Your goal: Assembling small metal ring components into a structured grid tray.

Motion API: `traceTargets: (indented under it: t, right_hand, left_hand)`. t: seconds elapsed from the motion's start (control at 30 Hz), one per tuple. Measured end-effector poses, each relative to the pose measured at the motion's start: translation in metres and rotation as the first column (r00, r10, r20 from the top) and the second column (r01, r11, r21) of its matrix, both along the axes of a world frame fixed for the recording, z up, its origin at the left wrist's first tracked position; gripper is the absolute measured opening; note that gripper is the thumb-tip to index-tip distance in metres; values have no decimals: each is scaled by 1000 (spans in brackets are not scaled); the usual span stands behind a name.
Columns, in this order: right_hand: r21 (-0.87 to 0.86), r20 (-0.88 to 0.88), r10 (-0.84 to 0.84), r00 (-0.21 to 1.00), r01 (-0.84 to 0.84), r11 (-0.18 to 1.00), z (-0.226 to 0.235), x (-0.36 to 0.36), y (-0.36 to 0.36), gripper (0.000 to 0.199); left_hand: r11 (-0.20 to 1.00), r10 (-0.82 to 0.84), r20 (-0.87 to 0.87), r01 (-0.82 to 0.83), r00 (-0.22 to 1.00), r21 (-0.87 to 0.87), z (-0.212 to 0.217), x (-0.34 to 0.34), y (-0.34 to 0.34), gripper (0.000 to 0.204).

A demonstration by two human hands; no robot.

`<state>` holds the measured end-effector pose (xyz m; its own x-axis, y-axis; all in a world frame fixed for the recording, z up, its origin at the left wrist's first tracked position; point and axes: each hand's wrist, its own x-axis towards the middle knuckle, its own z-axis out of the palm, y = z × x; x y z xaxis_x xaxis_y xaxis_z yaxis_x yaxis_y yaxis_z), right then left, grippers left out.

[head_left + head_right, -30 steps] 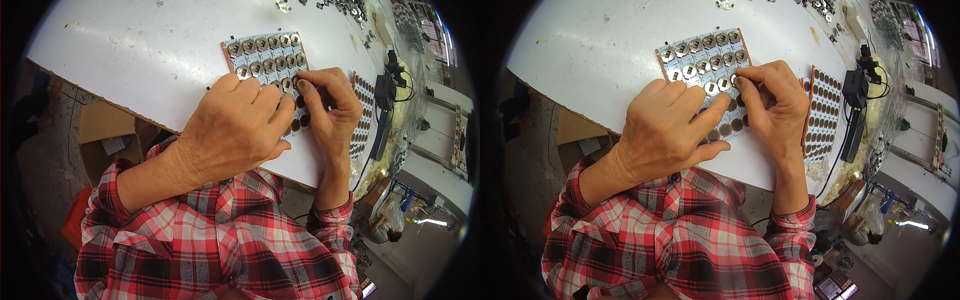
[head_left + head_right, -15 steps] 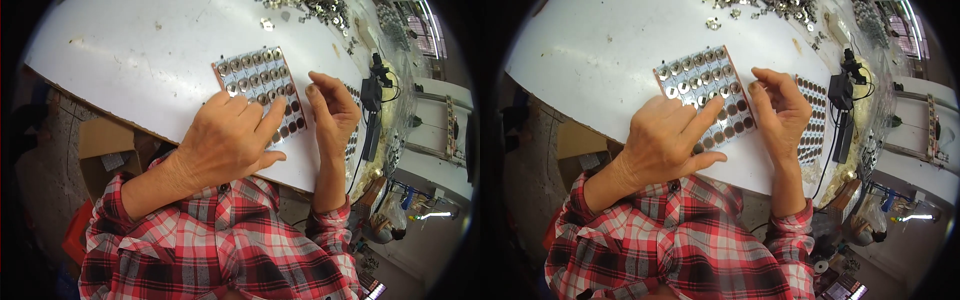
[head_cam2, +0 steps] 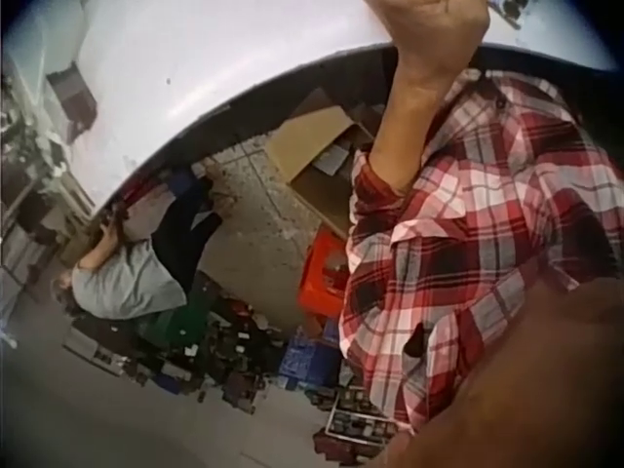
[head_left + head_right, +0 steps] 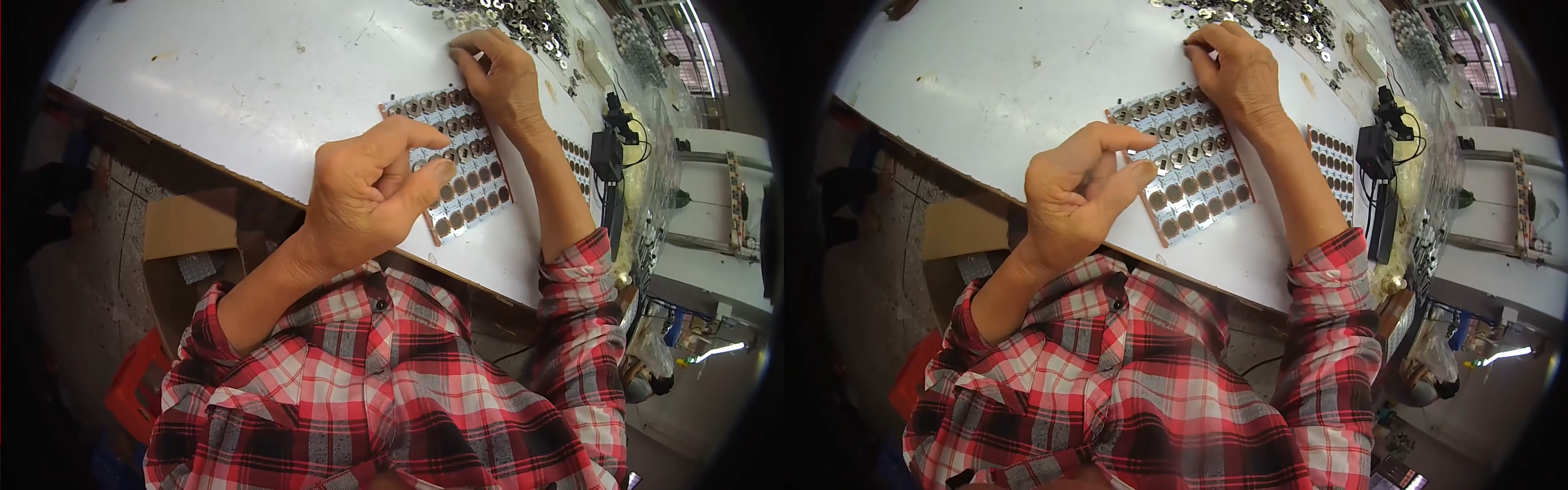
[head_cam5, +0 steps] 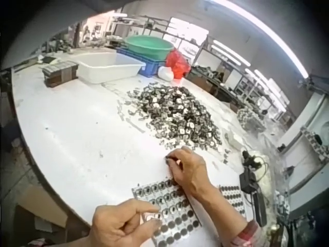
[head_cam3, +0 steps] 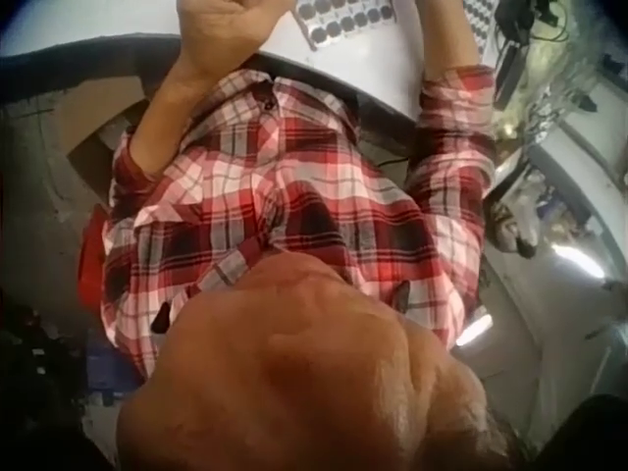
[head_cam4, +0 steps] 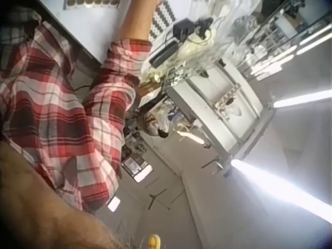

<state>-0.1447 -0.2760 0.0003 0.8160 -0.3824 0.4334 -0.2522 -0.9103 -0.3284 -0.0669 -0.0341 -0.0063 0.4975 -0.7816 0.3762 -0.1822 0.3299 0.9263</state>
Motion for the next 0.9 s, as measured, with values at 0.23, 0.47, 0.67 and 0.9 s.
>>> traceTargets:
  t: [0.23,0.47,0.67,0.9]
  right_hand:
    - [313,-24,-170,985,169,934,41,-36,30,11]
    - [758,71,-369,927,190,624,38,-91,71,21]
    - [908,134,-353,926,28,419,38,-103,95,27]
    - [950,173,-366,914,-57,307,28,-111,98,31]
  left_hand:
    - [994,16,-153,-32,988,-104,-5,5,1,14]
    - [998,16,-78,-21,997,-59,-2,4,4,16]
    - [986,169,307,-160,937,-54,0,1,11,21]
    - [974,207,676,-88,707,-207,-12,-8,12,27]
